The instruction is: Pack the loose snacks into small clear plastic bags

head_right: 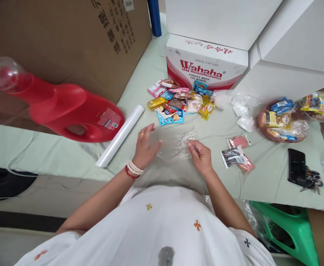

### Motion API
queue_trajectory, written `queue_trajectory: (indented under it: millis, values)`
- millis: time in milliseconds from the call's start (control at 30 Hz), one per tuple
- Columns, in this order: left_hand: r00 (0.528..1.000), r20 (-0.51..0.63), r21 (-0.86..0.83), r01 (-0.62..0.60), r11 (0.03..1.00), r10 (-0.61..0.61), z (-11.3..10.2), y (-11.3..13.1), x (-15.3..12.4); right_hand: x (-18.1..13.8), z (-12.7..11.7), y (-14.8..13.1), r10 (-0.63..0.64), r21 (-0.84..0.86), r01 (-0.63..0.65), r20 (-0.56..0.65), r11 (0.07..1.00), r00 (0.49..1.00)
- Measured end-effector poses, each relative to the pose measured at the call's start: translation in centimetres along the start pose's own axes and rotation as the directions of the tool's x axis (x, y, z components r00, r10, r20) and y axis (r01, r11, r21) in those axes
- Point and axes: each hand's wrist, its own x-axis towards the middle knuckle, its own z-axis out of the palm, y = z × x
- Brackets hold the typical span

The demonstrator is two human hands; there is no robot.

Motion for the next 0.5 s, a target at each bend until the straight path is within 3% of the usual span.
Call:
queue_trajectory:
  millis: [100, 167, 200, 300, 367, 433, 500]
  values:
    - [0.947, 0.31, -0.001, -0.095, 0.995, 0.091, 1.9, 1.3, 2.2, -0.1, -0.9, 0.0, -0.076, -0.076, 0.08, 0.055, 0.994, 0.996]
    - [0.877, 0.474, -0.121, -0.014, 0.993, 0.07, 3.7, 1.7, 3.1, -0.5, -1.5, 0.3, -0.086, -0.12, 0.086, 0.001, 0.989, 0.996]
    - [0.862, 0.504, -0.192, 0.05, 0.98, 0.055, 4.6, 1.6, 3.2, -0.8, -1.9, 0.5, -0.071, -0.136, 0.062, -0.065, 0.989, 0.995]
    - [0.897, 0.44, -0.445, 0.259, 0.857, -0.043, 6.0, 0.8, 2.7, -2.3, -3.0, 2.0, 0.069, -0.085, -0.103, -0.332, 0.991, 0.941]
    - [0.909, 0.361, -0.594, 0.396, 0.7, -0.207, 6.0, 0.1, 2.0, -3.7, -4.0, 3.1, 0.204, 0.008, -0.22, -0.406, 0.976, 0.891]
    - [0.883, 0.297, -0.68, 0.462, 0.569, -0.363, 5.6, -0.4, 1.3, -4.9, -5.2, 3.8, 0.299, 0.039, -0.302, -0.317, 0.952, 0.9]
    - [0.871, 0.267, -0.71, 0.467, 0.527, -0.412, 5.2, -0.6, 0.6, -5.5, -6.4, 4.2, 0.3, -0.028, -0.31, -0.184, 0.95, 0.936]
